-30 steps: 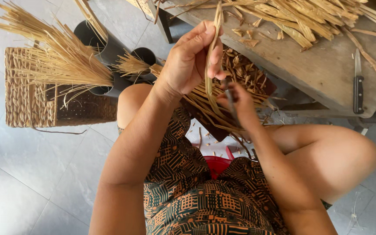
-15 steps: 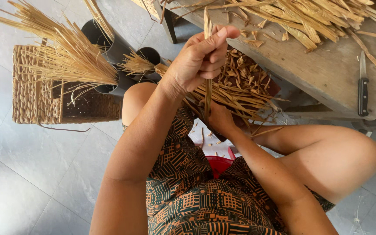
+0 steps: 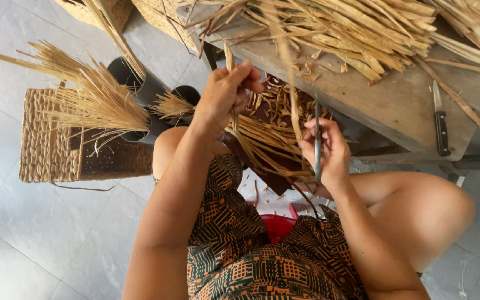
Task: The person sits on the floor and trims dried palm leaves with scissors, cutting strips one at a time and placing trimmed pieces on the table while discarding scraps. They repeatedly pick up new leaves from the table and continue cutting them into shorter sections.
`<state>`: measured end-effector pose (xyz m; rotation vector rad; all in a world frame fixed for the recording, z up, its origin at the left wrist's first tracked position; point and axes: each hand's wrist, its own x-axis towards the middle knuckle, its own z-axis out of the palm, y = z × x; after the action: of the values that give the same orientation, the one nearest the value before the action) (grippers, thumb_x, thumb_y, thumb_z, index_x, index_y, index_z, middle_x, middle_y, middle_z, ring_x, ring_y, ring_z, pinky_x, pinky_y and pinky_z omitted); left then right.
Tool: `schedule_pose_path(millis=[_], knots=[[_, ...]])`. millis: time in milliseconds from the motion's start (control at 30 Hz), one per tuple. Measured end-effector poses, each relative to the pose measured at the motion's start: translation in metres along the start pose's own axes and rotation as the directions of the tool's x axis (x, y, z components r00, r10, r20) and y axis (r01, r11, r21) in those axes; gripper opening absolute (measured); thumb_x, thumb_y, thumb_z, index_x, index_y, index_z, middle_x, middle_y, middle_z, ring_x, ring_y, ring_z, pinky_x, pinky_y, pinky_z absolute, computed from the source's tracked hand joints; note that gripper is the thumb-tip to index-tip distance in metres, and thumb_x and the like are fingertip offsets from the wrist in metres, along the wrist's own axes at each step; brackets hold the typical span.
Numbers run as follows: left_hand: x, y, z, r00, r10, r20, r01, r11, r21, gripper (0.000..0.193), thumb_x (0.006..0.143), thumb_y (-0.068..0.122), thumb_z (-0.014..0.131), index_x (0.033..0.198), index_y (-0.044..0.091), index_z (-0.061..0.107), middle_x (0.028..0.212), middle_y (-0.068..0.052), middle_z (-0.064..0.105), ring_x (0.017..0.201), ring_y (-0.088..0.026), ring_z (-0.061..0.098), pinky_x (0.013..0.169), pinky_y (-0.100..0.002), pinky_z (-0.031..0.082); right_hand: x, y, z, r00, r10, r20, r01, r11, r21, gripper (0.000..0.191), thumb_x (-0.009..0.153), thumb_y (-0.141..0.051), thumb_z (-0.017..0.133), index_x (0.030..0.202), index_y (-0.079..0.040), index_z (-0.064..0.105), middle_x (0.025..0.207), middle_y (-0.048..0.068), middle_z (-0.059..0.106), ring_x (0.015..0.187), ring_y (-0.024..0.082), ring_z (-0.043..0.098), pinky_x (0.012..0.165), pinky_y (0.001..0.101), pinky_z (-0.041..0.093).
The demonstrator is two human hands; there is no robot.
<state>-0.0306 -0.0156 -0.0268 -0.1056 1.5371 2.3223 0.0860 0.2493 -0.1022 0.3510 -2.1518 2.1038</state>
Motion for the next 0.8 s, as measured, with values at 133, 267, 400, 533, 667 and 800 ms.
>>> schedule_pose_path(millis=[133,267,400,533,667,800], knots=[[0.002,-0.006,0.008,0.997,-0.06,-0.054,0.063,0.996,0.06,0.036,0.104,0.03,0.051,0.124,0.002,0.064,0.108,-0.013,0.076,0.053,-0.008,0.061,0.042,-0.021,0.042,0.001,0.007,0.009,0.975,-0.205,0.081,0.216,0.959,-0.185,0.039,0.093,0.005,0.073,0.126,-0.01,0.058,0.097,0.003,0.068,0.076,0.007,0.066,0.061,0.0241,0.057],[0.0,-0.004,0.013,1.0,-0.013,0.019,0.013,1.0,-0.005,0.045,0.106,0.031,0.051,0.134,-0.004,0.055,0.117,-0.018,0.074,0.062,-0.009,0.068,0.043,-0.02,0.042,-0.008,0.007,0.023,0.968,-0.19,0.164,0.235,0.918,-0.32,0.041,0.089,0.001,0.078,0.123,-0.01,0.059,0.092,0.002,0.07,0.074,0.008,0.067,0.06,0.0265,0.054],[-0.003,-0.002,0.017,0.992,0.13,0.001,-0.13,0.991,-0.017,0.043,0.105,0.028,0.058,0.137,0.001,0.061,0.11,-0.014,0.077,0.058,-0.004,0.059,0.044,-0.018,0.04,-0.017,-0.003,0.038,0.968,-0.106,0.226,0.17,0.943,-0.286,0.048,0.082,0.002,0.078,0.126,-0.008,0.061,0.101,0.006,0.07,0.079,0.012,0.069,0.064,0.028,0.055],[-0.009,0.003,0.021,0.979,0.204,-0.004,-0.204,0.978,0.044,0.035,0.103,0.027,0.064,0.131,0.006,0.069,0.099,-0.006,0.078,0.055,-0.001,0.049,0.046,-0.017,0.037,-0.016,-0.008,0.044,0.961,-0.082,0.266,0.168,0.933,-0.319,0.048,0.082,0.002,0.079,0.126,-0.007,0.061,0.102,0.008,0.069,0.086,0.015,0.07,0.075,0.0282,0.056],[-0.017,0.007,0.026,0.98,0.188,0.06,-0.189,0.982,0.014,0.03,0.105,0.025,0.065,0.127,0.006,0.071,0.096,-0.001,0.075,0.054,-0.001,0.043,0.048,-0.018,0.031,-0.014,-0.007,0.039,0.97,0.009,0.244,0.069,0.948,-0.312,0.053,0.081,-0.006,0.084,0.128,-0.008,0.061,0.097,0.009,0.068,0.085,0.015,0.07,0.075,0.0284,0.058],[-0.021,0.008,0.031,0.974,0.171,0.146,-0.172,0.985,-0.005,0.03,0.106,0.025,0.062,0.128,0.005,0.071,0.093,0.003,0.072,0.054,-0.001,0.041,0.048,-0.019,0.03,-0.001,-0.011,0.028,0.98,-0.11,0.166,0.128,0.986,-0.105,0.055,0.089,-0.012,0.081,0.136,-0.009,0.054,0.115,0.008,0.069,0.108,0.016,0.07,0.09,0.0305,0.063]])
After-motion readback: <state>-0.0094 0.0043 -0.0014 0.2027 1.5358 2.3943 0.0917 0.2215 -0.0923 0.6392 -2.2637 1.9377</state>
